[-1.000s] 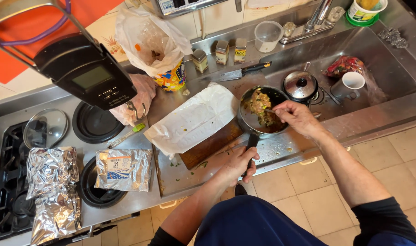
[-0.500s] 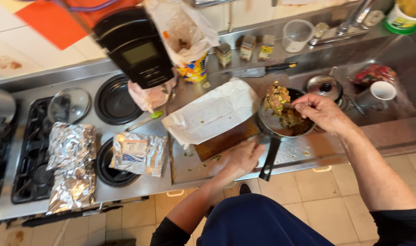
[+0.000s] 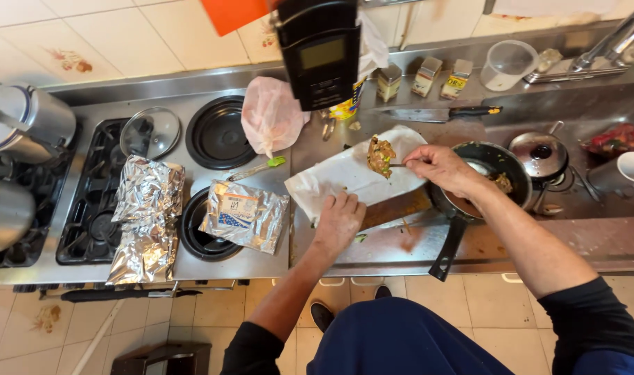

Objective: The person scoops cooked food from a small pot onto a paper-lined cutting board, then wraps each portion in aluminum foil. The process is repeated multiple times, with each wrapped portion placed on the counter.

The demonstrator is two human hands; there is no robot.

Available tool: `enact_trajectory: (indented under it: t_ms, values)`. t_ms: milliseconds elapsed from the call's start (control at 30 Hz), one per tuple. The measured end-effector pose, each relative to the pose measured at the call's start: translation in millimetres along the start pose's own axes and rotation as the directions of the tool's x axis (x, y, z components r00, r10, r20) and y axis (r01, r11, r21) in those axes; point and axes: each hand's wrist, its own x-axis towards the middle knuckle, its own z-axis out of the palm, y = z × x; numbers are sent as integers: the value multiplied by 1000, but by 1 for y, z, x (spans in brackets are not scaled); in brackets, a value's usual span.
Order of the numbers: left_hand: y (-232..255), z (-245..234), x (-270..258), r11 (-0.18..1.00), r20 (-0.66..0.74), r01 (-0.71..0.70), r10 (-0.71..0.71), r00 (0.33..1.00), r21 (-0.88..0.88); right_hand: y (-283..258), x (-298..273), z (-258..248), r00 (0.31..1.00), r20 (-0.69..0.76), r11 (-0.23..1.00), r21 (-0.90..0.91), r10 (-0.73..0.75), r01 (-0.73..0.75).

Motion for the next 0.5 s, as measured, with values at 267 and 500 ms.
enact_trajectory:
  t_ms: [267, 500]
  values:
    - [7, -31, -12, 982, 57, 138, -131, 990, -131, -49, -31, 31, 989, 147, 781, -620, 29, 69]
    - [-9, 20, 7, 875, 104, 423, -410, 906, -235, -92, -69, 52, 965, 162, 533, -809, -205, 249]
